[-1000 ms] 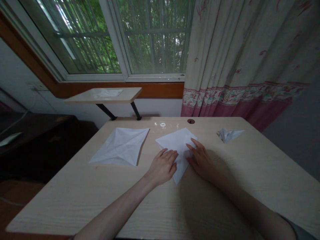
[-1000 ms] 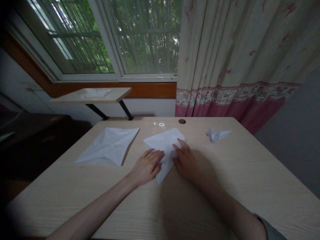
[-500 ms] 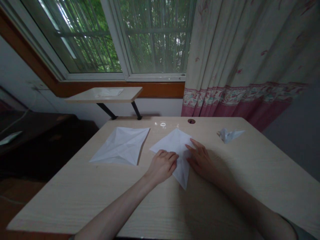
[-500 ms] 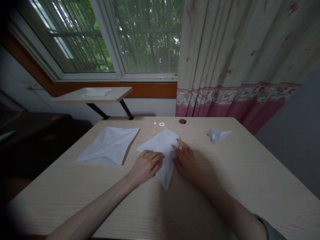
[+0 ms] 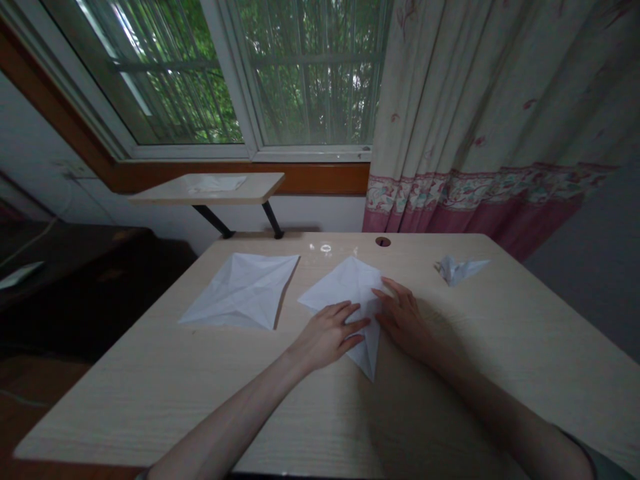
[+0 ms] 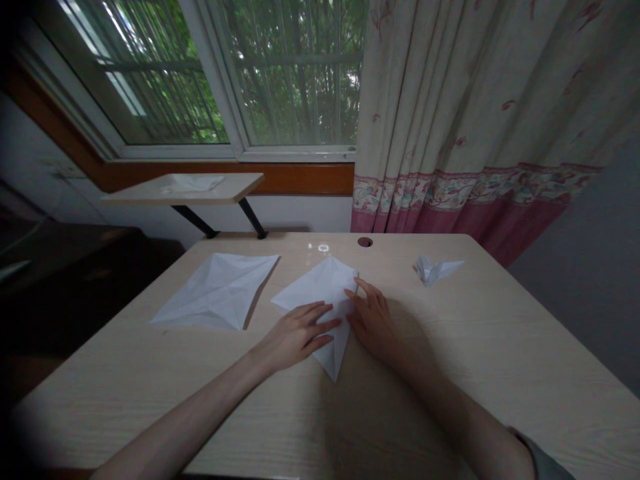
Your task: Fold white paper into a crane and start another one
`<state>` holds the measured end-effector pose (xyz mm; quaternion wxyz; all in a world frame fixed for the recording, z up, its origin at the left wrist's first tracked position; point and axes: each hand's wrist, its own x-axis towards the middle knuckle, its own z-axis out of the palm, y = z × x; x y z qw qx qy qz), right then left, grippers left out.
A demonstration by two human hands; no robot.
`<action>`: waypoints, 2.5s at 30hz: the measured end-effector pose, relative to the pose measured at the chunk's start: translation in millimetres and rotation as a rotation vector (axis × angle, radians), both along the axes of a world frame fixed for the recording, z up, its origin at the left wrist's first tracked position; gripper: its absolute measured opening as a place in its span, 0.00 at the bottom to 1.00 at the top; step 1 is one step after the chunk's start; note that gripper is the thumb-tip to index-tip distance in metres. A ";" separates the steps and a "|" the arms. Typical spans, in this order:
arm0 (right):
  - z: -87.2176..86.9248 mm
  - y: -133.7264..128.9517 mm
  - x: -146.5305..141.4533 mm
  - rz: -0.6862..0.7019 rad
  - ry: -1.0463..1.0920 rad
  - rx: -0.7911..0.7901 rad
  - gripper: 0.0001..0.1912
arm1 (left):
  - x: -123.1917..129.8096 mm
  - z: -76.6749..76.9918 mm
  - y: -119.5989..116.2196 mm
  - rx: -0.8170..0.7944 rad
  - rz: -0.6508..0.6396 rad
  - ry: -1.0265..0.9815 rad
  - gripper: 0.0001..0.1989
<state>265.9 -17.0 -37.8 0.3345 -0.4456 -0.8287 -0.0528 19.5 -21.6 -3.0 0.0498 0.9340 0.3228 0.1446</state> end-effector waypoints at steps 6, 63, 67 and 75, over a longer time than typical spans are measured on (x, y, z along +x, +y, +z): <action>-1.8 0.9 0.1 -0.006 0.020 -0.001 0.25 | -0.8 -1.0 1.2 -0.007 -0.005 -0.008 0.18; 15.0 -0.9 3.1 -0.171 -0.082 -0.264 0.05 | 2.0 -2.7 2.9 0.030 0.082 0.008 0.17; 17.6 -1.5 2.0 -0.150 -0.073 -0.275 0.06 | 1.8 0.8 3.5 0.054 0.065 -0.013 0.16; 16.8 -1.1 3.1 -0.123 -0.032 -0.288 0.06 | 1.5 4.3 3.4 0.034 0.060 -0.035 0.14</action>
